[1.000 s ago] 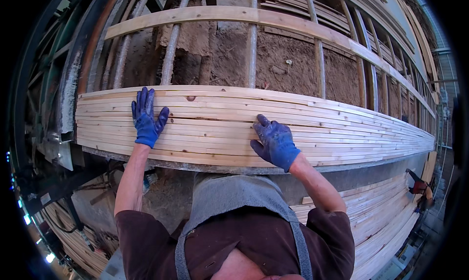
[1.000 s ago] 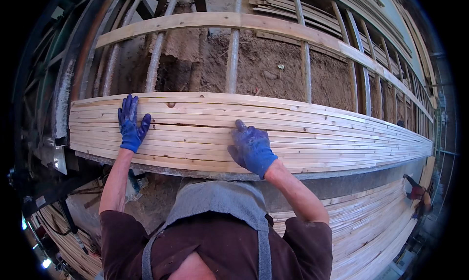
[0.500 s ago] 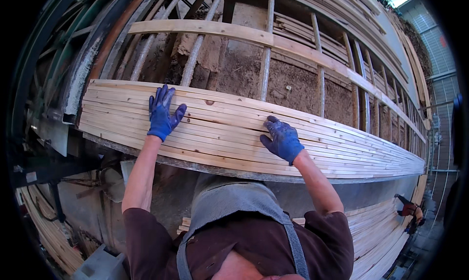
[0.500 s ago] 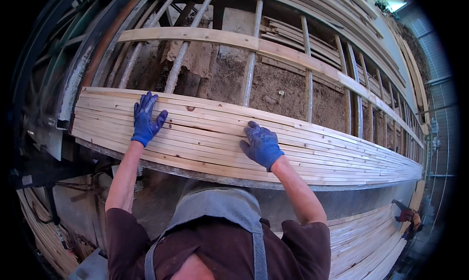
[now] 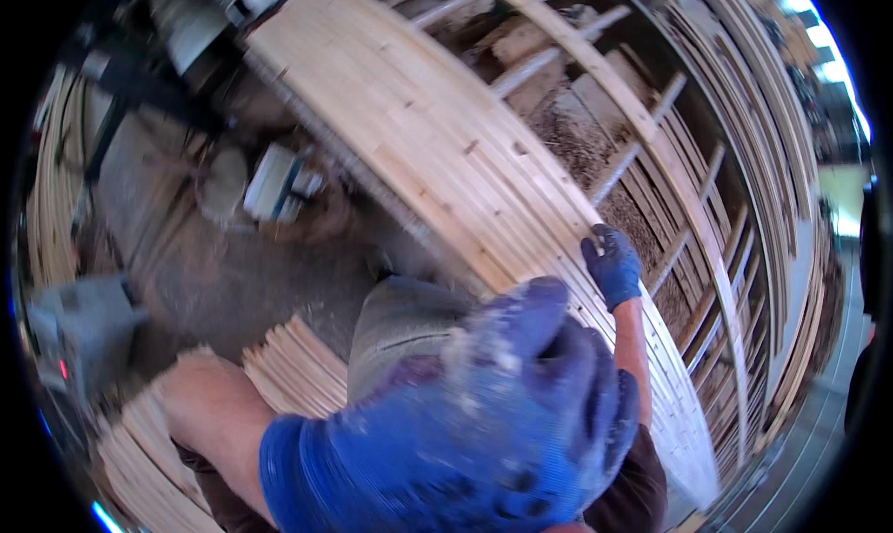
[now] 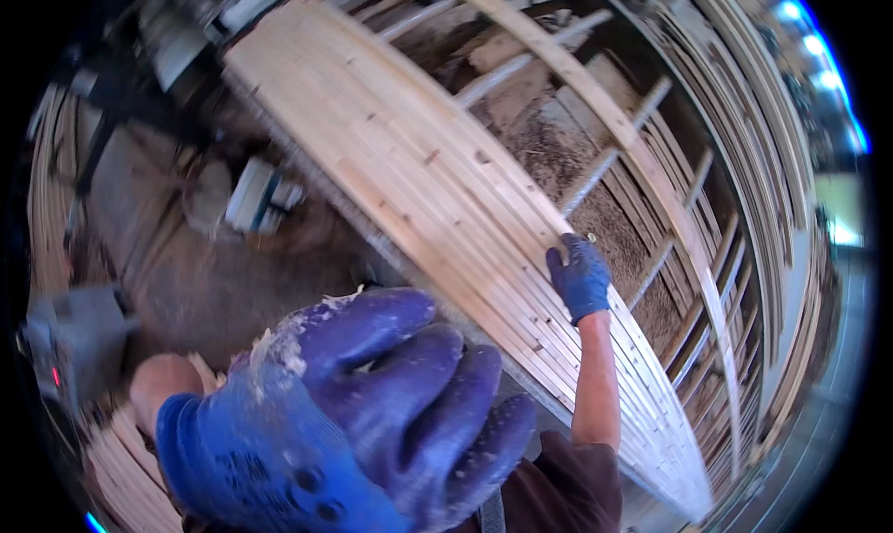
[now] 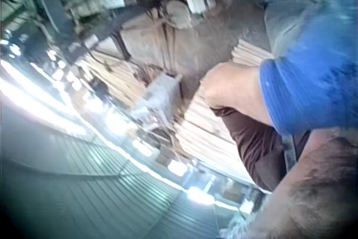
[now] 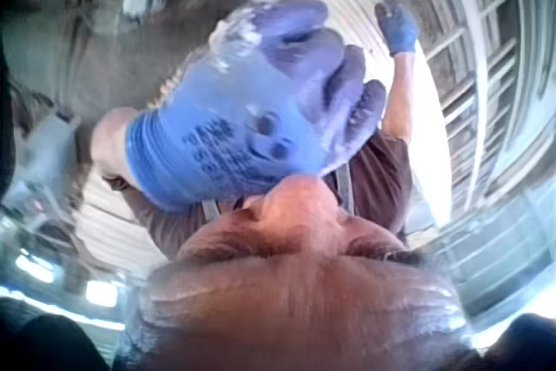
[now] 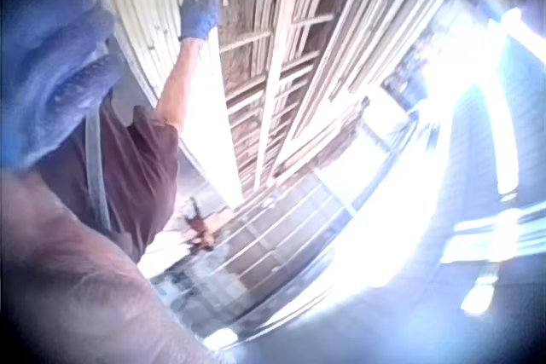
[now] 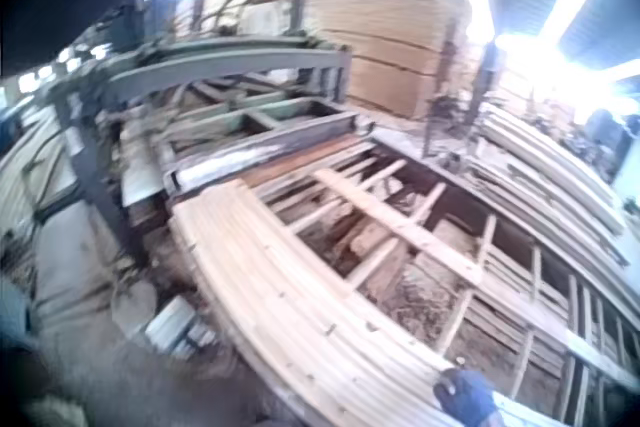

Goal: The person picks up long, thin wooden planks from a large stack and places them onto a metal rack structure. They repeat this process, moving planks from the pile to the rack and arranging them.

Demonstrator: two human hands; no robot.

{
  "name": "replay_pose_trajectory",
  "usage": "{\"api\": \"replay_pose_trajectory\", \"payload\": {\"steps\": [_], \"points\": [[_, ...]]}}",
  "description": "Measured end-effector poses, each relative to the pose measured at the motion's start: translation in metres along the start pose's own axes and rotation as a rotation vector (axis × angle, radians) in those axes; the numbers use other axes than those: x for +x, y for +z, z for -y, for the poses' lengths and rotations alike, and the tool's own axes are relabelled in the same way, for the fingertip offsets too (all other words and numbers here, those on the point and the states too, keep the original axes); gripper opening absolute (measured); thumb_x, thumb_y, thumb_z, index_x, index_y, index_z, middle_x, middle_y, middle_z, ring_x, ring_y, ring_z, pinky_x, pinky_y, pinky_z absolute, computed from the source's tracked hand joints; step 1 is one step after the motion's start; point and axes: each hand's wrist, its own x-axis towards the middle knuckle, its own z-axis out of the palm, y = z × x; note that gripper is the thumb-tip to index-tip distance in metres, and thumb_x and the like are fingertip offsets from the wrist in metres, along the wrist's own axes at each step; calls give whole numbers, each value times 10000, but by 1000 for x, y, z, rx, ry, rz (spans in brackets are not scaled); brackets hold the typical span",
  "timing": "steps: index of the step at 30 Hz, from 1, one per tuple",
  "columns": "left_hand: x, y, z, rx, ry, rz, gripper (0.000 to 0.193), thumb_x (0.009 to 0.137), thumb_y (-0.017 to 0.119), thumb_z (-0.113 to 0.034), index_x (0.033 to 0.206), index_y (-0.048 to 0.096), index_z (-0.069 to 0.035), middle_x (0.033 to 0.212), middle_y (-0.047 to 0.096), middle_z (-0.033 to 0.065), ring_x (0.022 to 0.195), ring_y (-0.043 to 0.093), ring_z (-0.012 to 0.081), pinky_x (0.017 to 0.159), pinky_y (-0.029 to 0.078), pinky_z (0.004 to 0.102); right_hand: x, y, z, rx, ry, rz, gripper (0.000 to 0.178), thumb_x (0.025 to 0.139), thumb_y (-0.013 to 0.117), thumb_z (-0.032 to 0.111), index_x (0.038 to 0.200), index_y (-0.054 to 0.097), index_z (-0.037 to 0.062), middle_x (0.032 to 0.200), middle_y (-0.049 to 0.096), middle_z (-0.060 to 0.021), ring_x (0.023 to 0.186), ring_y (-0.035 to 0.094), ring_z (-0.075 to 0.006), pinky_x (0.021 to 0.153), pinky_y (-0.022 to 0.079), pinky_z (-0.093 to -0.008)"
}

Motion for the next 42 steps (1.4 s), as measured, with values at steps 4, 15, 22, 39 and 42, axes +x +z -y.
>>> {"api": "replay_pose_trajectory", "payload": {"steps": [4, 15, 22, 39, 42], "points": [[-16, -42, -26, 641, 202, 790, 419, 830, 642, -421, 1157, 548, -177, 959, 624, 45, 914, 625, 255, 867, 473, 447, 12, 3, 93, 226, -178, -5, 335, 870, 731, 213, 1166, 675, 66, 1030, 711, -156, 884, 684, -295, 804, 542, -396], [-356, 34, -98, 1658, 1037, 938, 295, 985, 552, -275, 1151, 638, -47, 938, 690, 78, 845, 654, 168, 773, 529, 334, -61, 188, 382, 443, -889, 949, 283, 898, 687, 275, 1097, 693, 73, 1049, 693, -206, 909, 662, -388, 807, 528, -442], [-532, -39, -243, 1438, 2089, -230, 294, 1034, 566, -244, 949, 734, -17, 806, 691, 35, 594, 559, 59, 546, 469, 239, -37, 359, 465, 243, -720, 1442, 237, 967, 574, 213, 928, 692, 10, 812, 666, -122, 713, 568, -192, 711, 493, -364], [-817, -106, -350, -113, 2598, 138, 457, 1033, 533, -400, 1291, 614, -32, 1012, 726, 146, 865, 718, 206, 828, 599, 343, -184, 522, 1292, 318, -1894, 1662, 207, 800, 707, 95, 1004, 684, 72, 1007, 709, -117, 928, 677, -320, 820, 541, -397], [-826, -122, -358, -352, 2586, 243, 459, 1027, 542, -404, 1289, 620, -34, 1016, 727, 146, 880, 719, 212, 835, 594, 343, -281, 432, 1356, 333, -1910, 1745, 214, 838, 731, 123, 1042, 679, 82, 997, 716, -108, 910, 684, -297, 819, 533, -373]]}}
